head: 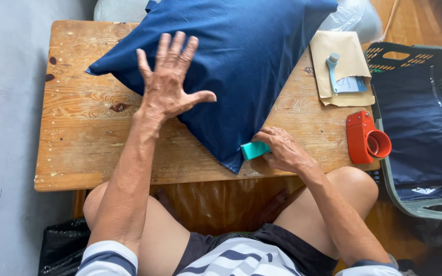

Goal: The person uses a green lint remover to clean the surface of a blue pillow placed on a wooden table. They repeatedly rub the tool across the pillow's surface, turning it over to treat different areas.

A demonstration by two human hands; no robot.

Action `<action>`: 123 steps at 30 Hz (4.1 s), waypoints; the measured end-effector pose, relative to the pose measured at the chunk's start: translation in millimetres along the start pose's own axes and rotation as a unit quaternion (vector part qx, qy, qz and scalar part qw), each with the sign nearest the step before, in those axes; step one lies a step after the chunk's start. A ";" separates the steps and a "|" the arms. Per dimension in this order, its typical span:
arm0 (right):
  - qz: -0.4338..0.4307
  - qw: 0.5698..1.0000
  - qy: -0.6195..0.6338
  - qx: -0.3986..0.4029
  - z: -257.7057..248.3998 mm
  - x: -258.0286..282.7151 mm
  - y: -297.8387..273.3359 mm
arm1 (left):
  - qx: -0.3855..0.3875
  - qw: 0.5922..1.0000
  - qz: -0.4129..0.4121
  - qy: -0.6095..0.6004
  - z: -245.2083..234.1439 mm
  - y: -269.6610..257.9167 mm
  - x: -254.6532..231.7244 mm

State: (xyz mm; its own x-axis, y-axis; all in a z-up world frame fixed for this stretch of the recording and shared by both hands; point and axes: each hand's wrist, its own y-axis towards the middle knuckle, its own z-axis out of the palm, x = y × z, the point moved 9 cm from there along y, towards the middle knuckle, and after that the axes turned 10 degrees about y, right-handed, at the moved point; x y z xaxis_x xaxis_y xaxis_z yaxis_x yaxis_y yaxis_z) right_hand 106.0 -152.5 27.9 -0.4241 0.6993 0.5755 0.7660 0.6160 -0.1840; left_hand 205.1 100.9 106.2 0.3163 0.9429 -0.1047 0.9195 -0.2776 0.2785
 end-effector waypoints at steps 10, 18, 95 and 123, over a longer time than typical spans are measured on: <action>0.034 0.739 0.601 -0.301 13.5 -87.5 30.9 | 0.026 0.964 -0.260 -0.046 24.7 -20.6 155.8; 0.096 0.851 0.305 -0.417 -94.6 -121.2 6.9 | 0.155 0.951 -0.264 -0.054 -7.1 -53.4 49.9; -0.131 0.960 -0.071 -0.236 16.7 25.4 1.4 | 0.093 0.987 -0.100 -0.082 17.4 7.0 -7.4; -0.192 0.900 -0.053 -0.387 25.4 86.8 47.8 | 0.021 0.992 -0.092 -0.079 35.0 9.6 18.9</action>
State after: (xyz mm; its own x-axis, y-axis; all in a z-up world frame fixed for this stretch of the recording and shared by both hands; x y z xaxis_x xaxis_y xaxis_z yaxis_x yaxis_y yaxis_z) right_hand 93.5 -53.2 48.7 -0.7423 0.5445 0.3904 0.6421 0.4117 0.6467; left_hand 228.1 109.6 73.4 0.1719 0.9386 -0.2990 0.9730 -0.1143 0.2007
